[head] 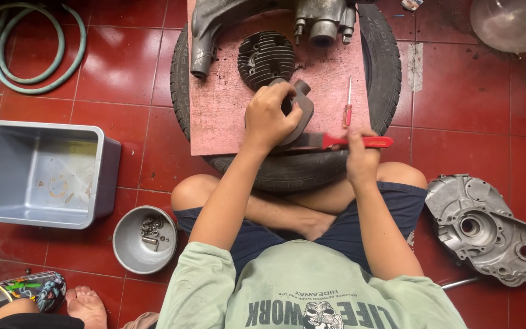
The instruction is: Cleaning a motorcycle cylinder block using a scraper and a brush to remove carbon and dirt.
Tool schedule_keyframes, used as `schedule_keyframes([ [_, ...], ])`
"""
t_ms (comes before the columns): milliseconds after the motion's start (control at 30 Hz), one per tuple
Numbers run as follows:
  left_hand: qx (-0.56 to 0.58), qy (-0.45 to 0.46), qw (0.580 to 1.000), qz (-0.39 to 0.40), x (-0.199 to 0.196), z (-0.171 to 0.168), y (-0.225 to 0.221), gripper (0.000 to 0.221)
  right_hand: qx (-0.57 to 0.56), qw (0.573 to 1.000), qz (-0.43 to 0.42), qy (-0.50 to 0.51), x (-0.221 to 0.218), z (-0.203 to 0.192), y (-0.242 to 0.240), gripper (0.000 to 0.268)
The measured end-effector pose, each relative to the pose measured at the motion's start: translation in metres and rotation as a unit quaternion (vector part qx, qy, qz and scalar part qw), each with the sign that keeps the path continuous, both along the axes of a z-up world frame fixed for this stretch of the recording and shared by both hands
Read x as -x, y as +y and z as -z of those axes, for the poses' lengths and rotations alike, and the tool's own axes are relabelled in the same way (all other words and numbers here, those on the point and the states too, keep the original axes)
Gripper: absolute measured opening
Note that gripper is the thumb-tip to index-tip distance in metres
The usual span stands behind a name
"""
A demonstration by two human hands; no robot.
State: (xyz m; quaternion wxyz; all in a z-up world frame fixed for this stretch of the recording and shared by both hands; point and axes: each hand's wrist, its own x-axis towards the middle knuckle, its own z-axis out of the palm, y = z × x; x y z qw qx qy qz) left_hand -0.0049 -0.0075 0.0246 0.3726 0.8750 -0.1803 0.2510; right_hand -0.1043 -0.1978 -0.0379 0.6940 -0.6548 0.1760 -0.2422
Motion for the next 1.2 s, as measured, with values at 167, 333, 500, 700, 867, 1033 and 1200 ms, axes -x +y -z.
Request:
schedule_keyframes([
  [167, -0.010, -0.017, 0.998, -0.066, 0.007, 0.005, -0.009, 0.024, -0.014, 0.999, 0.028, -0.013, -0.015, 0.001, -0.004, 0.027],
  [333, -0.006, -0.049, 0.995, -0.083, 0.005, 0.006, -0.010, 0.022, -0.094, 0.995, 0.011, -0.006, -0.007, 0.019, -0.001, 0.030],
  [500, -0.013, -0.095, 0.992, -0.079, -0.001, 0.018, -0.007, 0.019, -0.087, 0.994, 0.070, -0.016, -0.024, -0.014, 0.011, 0.030],
  [700, -0.006, -0.113, 0.992, -0.059, -0.007, 0.035, -0.004, 0.020, -0.134, 0.990, 0.014, -0.038, -0.010, 0.023, -0.002, 0.029],
  [867, -0.007, -0.119, 0.991, -0.057, -0.007, 0.037, -0.004, 0.019, -0.116, 0.992, 0.044, -0.027, -0.028, -0.003, 0.001, 0.029],
  [1033, -0.003, -0.118, 0.992, -0.051, -0.008, 0.038, -0.002, 0.019, -0.147, 0.989, -0.008, 0.005, -0.032, 0.024, -0.007, 0.028],
  [1200, -0.007, -0.120, 0.991, -0.052, -0.008, 0.037, -0.003, 0.019, -0.117, 0.992, 0.038, 0.013, -0.038, -0.004, -0.010, 0.029],
])
